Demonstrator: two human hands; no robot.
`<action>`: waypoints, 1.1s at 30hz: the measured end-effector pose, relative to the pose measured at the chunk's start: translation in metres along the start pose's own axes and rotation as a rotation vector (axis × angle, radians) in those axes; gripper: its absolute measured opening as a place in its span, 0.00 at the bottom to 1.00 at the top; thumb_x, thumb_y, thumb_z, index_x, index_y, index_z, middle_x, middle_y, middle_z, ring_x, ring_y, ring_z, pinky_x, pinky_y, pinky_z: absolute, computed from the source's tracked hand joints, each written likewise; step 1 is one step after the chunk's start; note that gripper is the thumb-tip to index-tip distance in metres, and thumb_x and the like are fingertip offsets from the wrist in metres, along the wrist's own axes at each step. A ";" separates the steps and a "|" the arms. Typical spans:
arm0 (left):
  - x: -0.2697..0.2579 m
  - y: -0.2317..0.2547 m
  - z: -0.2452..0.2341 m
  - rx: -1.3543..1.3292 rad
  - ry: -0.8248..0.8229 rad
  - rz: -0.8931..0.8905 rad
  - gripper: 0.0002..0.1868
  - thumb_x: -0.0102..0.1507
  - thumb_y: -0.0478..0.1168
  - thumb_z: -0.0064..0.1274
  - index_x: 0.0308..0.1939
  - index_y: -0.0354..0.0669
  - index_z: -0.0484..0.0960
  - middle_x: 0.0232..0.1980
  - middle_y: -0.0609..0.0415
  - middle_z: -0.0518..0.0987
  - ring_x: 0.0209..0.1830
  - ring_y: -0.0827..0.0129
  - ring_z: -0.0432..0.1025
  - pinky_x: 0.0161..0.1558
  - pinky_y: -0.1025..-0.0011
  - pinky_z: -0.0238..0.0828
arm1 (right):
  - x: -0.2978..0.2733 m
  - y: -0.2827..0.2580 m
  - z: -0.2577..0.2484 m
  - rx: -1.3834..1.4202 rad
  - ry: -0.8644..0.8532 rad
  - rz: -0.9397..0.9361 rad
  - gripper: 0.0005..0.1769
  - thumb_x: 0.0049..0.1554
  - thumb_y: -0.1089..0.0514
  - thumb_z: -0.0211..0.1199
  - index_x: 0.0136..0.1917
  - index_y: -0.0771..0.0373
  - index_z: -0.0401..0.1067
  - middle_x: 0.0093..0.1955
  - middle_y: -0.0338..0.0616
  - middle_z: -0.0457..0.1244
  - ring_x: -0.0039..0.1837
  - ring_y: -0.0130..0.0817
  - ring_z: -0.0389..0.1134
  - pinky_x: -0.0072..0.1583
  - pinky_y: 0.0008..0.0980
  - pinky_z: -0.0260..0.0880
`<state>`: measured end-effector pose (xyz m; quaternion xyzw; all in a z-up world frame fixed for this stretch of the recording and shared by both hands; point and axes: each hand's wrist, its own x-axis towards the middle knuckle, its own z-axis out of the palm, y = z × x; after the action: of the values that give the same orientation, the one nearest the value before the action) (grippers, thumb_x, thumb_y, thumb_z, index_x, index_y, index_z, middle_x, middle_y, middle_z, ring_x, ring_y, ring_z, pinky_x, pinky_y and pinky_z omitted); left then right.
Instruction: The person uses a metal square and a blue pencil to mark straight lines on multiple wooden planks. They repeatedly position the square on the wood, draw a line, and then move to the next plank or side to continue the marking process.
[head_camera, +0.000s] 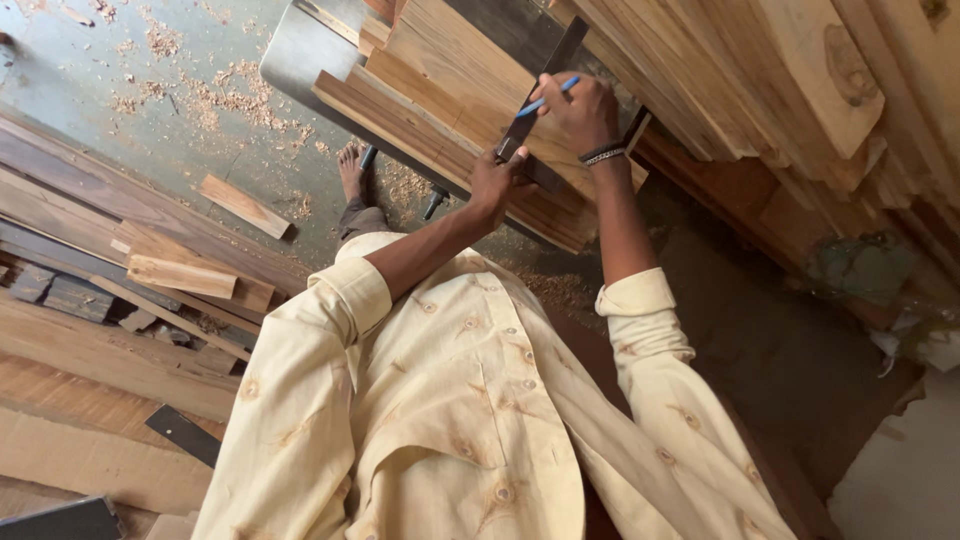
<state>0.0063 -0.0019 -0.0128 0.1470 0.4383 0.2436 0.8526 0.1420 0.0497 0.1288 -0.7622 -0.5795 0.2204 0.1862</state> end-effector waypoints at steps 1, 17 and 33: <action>0.001 0.000 0.000 -0.003 -0.004 0.001 0.19 0.67 0.43 0.56 0.55 0.33 0.72 0.45 0.46 0.80 0.38 0.60 0.80 0.37 0.64 0.87 | 0.002 0.002 -0.002 -0.015 0.041 -0.061 0.20 0.68 0.49 0.56 0.42 0.58 0.82 0.33 0.35 0.71 0.33 0.31 0.70 0.41 0.35 0.69; 0.004 -0.006 0.000 -0.004 0.014 0.001 0.20 0.66 0.44 0.57 0.55 0.34 0.71 0.45 0.45 0.80 0.37 0.60 0.80 0.37 0.63 0.87 | 0.023 0.041 -0.002 -0.195 0.086 -0.045 0.18 0.70 0.48 0.56 0.45 0.56 0.80 0.36 0.33 0.72 0.35 0.25 0.71 0.54 0.40 0.68; -0.002 0.003 0.004 0.021 0.044 -0.002 0.20 0.67 0.42 0.57 0.55 0.30 0.71 0.42 0.45 0.78 0.38 0.60 0.78 0.35 0.64 0.88 | 0.001 0.012 -0.004 -0.120 -0.145 0.152 0.19 0.71 0.46 0.54 0.46 0.55 0.80 0.37 0.31 0.70 0.29 0.29 0.61 0.31 0.32 0.58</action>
<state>0.0073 -0.0003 -0.0079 0.1502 0.4598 0.2412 0.8413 0.1540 0.0475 0.1252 -0.7957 -0.5443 0.2534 0.0805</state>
